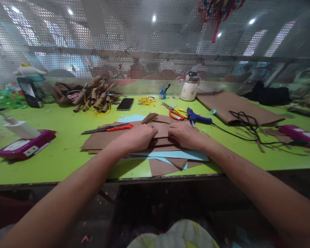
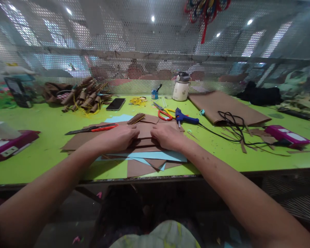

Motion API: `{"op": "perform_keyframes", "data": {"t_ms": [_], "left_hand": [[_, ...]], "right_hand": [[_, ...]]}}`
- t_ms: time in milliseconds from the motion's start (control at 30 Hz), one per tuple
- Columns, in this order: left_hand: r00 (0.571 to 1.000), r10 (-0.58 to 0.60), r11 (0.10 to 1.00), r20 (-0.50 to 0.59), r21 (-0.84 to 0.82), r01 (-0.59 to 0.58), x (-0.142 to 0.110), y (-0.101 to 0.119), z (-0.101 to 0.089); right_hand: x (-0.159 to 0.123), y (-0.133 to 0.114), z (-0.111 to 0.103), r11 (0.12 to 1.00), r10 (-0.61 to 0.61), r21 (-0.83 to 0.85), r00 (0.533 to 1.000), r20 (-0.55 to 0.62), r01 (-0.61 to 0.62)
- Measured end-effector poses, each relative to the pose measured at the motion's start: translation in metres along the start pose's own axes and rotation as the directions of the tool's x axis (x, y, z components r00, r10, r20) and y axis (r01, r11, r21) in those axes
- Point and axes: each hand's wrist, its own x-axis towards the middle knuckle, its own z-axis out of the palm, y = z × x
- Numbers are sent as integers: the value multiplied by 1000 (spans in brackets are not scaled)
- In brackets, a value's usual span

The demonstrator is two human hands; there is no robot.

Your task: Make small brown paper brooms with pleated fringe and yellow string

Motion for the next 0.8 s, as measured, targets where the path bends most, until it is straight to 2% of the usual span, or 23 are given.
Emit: {"op": "perform_keyframes", "data": {"t_ms": [200,300,433,533,667,800], "left_hand": [[998,-58,997,13,-43,59,0,3,-3],[990,-140,975,20,-170,141,1,-4,-4],[969,-247,849,26,-476,229,6,-13,-5],[956,-288,745,57,-614,261,9,-17,-5],[968,-236,655,81,-723,220,8,-15,-6],[944,-288,577,160,-758,304,5,-8,-10]], "right_hand": [[-3,-7,1,994,-21,-103,1000,-12,20],[-2,-8,-1,994,-9,-112,1000,-21,7],[-1,-11,-7,995,22,-93,994,-110,-33],[0,-14,-10,996,27,-77,979,-200,-43],[0,-18,-11,992,23,-110,957,-290,-57],[0,-18,-12,990,24,-120,938,-346,-70]]}}
